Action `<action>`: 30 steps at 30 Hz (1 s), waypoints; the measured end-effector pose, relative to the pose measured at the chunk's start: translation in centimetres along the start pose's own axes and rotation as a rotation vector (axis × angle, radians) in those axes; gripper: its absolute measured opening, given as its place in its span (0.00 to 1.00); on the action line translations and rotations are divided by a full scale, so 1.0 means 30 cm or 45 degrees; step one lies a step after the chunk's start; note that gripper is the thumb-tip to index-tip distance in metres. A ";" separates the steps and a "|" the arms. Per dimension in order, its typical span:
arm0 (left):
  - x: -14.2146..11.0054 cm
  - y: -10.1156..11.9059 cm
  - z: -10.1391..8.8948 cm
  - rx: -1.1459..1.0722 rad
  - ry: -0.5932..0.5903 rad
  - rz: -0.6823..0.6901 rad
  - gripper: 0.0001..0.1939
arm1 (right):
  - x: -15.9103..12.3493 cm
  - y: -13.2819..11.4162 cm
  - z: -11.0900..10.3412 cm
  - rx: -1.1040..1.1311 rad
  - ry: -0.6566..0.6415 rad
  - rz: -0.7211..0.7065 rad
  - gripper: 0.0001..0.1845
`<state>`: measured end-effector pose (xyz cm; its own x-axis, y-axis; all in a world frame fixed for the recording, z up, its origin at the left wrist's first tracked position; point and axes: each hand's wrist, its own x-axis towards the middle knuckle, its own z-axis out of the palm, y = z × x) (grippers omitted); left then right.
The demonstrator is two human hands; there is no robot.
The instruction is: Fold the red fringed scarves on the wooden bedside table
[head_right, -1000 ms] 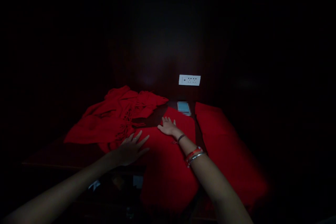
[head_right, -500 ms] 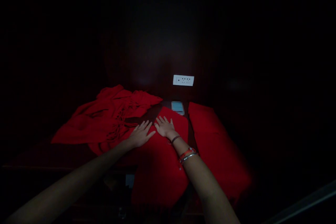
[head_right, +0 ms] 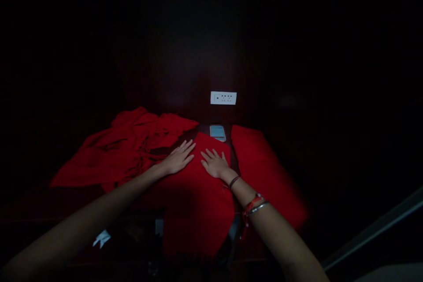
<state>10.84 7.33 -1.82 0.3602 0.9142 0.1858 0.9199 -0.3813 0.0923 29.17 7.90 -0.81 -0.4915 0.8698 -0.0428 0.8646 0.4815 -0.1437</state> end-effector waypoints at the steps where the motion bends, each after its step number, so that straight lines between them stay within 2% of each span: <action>1: 0.008 -0.002 0.008 0.006 -0.059 0.043 0.26 | -0.002 0.002 0.013 -0.002 0.008 0.005 0.28; 3: 0.017 -0.006 0.024 0.018 -0.172 0.054 0.26 | -0.001 0.004 0.030 0.000 0.030 0.006 0.28; 5: 0.018 -0.010 0.036 0.025 -0.215 0.024 0.26 | 0.002 0.005 0.033 -0.003 0.047 0.007 0.28; 10: 0.015 -0.014 0.038 0.024 -0.209 0.007 0.26 | 0.012 0.026 0.013 0.030 0.016 0.001 0.31; 15: 0.014 -0.010 0.037 0.027 -0.178 -0.006 0.26 | 0.020 0.056 0.011 -0.008 0.030 0.140 0.33; 19: 0.011 -0.004 0.039 0.004 -0.113 -0.041 0.25 | 0.025 0.063 0.010 -0.009 -0.008 0.145 0.32; 22: 0.009 -0.004 0.039 -0.018 0.071 -0.201 0.26 | 0.047 0.065 -0.020 -0.035 0.061 0.092 0.30; 25: 0.007 -0.008 0.041 -0.026 0.208 -0.374 0.26 | 0.095 0.064 -0.078 -0.074 0.172 0.064 0.23; 28: 0.005 -0.010 0.042 -0.044 0.176 -0.369 0.30 | 0.165 0.055 -0.139 -0.083 0.179 0.086 0.18; 30: 0.001 -0.013 0.038 -0.062 0.127 -0.342 0.35 | 0.220 0.045 -0.168 -0.086 0.199 0.106 0.17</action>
<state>10.66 7.66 -2.97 0.0858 0.9661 0.2433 0.9707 -0.1360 0.1979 27.62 14.82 3.69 -0.4005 0.9105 0.1029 0.9091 0.4089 -0.0792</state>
